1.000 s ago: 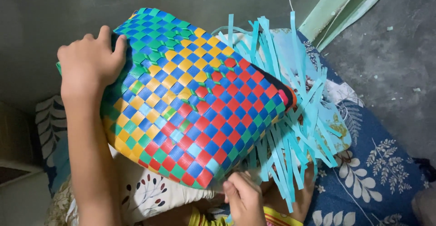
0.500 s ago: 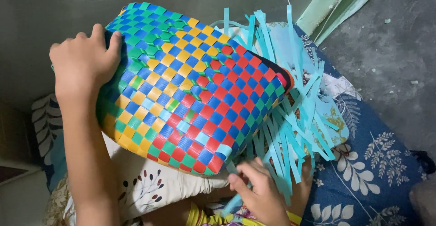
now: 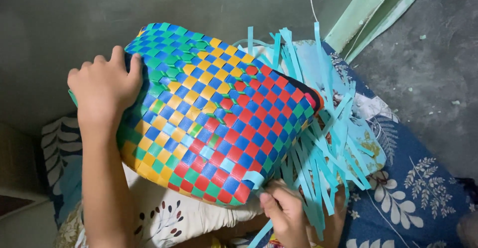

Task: Manually weaving a plastic bag by interlacing colorful plastic strips.

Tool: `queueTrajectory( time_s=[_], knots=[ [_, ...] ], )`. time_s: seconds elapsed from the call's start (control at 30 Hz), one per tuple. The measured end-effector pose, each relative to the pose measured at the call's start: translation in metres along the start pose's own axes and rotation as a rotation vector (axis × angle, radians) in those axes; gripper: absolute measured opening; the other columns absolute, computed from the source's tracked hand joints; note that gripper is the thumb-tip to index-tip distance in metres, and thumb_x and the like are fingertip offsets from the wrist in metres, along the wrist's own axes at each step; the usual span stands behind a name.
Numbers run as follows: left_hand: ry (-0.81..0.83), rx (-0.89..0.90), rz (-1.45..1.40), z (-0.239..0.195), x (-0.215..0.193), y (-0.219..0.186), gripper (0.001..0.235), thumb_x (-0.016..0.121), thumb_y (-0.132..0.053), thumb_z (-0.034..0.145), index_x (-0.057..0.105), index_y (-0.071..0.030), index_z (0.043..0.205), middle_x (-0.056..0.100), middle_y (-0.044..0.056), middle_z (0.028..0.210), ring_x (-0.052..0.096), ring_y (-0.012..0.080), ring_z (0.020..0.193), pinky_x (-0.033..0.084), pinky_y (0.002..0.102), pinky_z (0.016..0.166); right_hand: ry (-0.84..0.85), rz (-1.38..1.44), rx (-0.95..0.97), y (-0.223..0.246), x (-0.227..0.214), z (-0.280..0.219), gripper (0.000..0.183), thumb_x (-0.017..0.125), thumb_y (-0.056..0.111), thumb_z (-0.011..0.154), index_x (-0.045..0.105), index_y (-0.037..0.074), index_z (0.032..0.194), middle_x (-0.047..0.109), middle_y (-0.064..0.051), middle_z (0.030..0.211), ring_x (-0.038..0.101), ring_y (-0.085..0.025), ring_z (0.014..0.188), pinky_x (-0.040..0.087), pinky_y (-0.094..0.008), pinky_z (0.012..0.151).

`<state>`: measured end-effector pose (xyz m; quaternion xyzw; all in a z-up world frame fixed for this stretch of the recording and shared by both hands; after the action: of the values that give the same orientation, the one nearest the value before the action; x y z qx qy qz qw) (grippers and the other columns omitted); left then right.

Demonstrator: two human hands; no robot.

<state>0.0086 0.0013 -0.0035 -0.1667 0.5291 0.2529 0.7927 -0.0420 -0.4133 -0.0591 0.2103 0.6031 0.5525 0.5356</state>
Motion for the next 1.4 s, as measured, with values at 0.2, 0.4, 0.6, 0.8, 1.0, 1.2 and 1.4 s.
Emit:
queueTrajectory(
  time_s=[0.2, 0.4, 0.6, 0.8, 1.0, 1.2, 1.4],
  knots=[
    [0.006, 0.019, 0.020, 0.000, 0.003, 0.003, 0.063, 0.027, -0.057, 0.122, 0.067, -0.011, 0.113, 0.074, 0.014, 0.089, 0.071, 0.0384, 0.080, 0.046, 0.049, 0.067, 0.038, -0.260, -0.122, 0.018, -0.014, 0.012, 0.028, 0.059, 0.028, 0.095, 0.061, 0.013, 0.071, 0.061, -0.001, 0.069, 0.055, -0.017, 0.069, 0.043, -0.033, 0.067],
    [0.042, 0.028, 0.012, 0.000, 0.000, 0.003, 0.065, 0.025, -0.057, 0.123, 0.066, -0.008, 0.112, 0.072, 0.015, 0.088, 0.070, 0.0384, 0.076, 0.045, 0.049, 0.065, -0.295, -0.343, -0.332, 0.059, -0.032, 0.016, 0.026, 0.059, 0.028, 0.096, 0.068, 0.004, 0.094, 0.065, -0.008, 0.089, 0.058, -0.023, 0.089, 0.047, -0.035, 0.079],
    [0.034, 0.035, -0.010, 0.002, 0.002, 0.004, 0.065, 0.025, -0.058, 0.123, 0.066, -0.008, 0.115, 0.072, 0.017, 0.089, 0.070, 0.0395, 0.079, 0.046, 0.050, 0.067, -0.223, -0.204, -0.180, 0.095, -0.013, 0.017, 0.065, 0.034, 0.060, 0.099, 0.072, 0.007, 0.094, 0.057, -0.006, 0.101, 0.052, -0.021, 0.101, 0.044, -0.036, 0.086],
    [0.064, 0.028, -0.024, 0.002, 0.000, 0.004, 0.066, 0.024, -0.058, 0.122, 0.065, -0.007, 0.118, 0.073, 0.020, 0.095, 0.069, 0.0430, 0.084, 0.045, 0.053, 0.069, -0.234, -0.283, -0.198, 0.101, -0.006, 0.030, 0.045, 0.052, 0.049, 0.095, 0.065, 0.012, 0.074, 0.052, -0.004, 0.102, 0.045, -0.022, 0.103, 0.041, -0.037, 0.089],
    [0.015, 0.062, 0.003, 0.000, 0.003, 0.004, 0.062, 0.027, -0.056, 0.122, 0.064, -0.007, 0.113, 0.072, 0.020, 0.094, 0.068, 0.0441, 0.081, 0.045, 0.053, 0.066, -0.063, -0.223, -0.203, 0.077, -0.008, 0.042, 0.041, 0.054, 0.028, 0.097, 0.062, 0.011, 0.060, 0.058, -0.001, 0.114, 0.044, -0.022, 0.107, 0.038, -0.034, 0.091],
    [0.011, 0.061, -0.019, -0.001, -0.003, 0.001, 0.060, 0.025, -0.053, 0.121, 0.064, -0.007, 0.119, 0.073, 0.020, 0.097, 0.068, 0.0431, 0.086, 0.047, 0.053, 0.070, -0.071, -0.252, -0.032, 0.083, -0.008, 0.039, 0.037, 0.059, 0.025, 0.088, 0.064, 0.010, 0.055, 0.061, 0.002, 0.141, 0.039, -0.023, 0.117, 0.035, -0.038, 0.092],
    [0.050, 0.030, -0.008, -0.002, -0.003, -0.003, 0.059, 0.025, -0.052, 0.121, 0.064, -0.008, 0.123, 0.073, 0.022, 0.102, 0.068, 0.0446, 0.089, 0.047, 0.055, 0.072, -0.213, -0.529, -0.185, 0.101, 0.006, 0.034, 0.027, 0.060, 0.009, 0.084, 0.061, 0.006, 0.057, 0.061, -0.006, 0.141, 0.037, -0.030, 0.115, 0.039, -0.044, 0.094]
  ],
)
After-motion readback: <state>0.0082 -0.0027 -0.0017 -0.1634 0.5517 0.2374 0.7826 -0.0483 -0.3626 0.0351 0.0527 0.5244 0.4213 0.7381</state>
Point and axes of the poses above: each hand's wrist, its own z-axis towards the middle knuckle, its own x-axis out of the palm, y = z × x, the point moved 2 cm from there along z, towards the middle knuckle
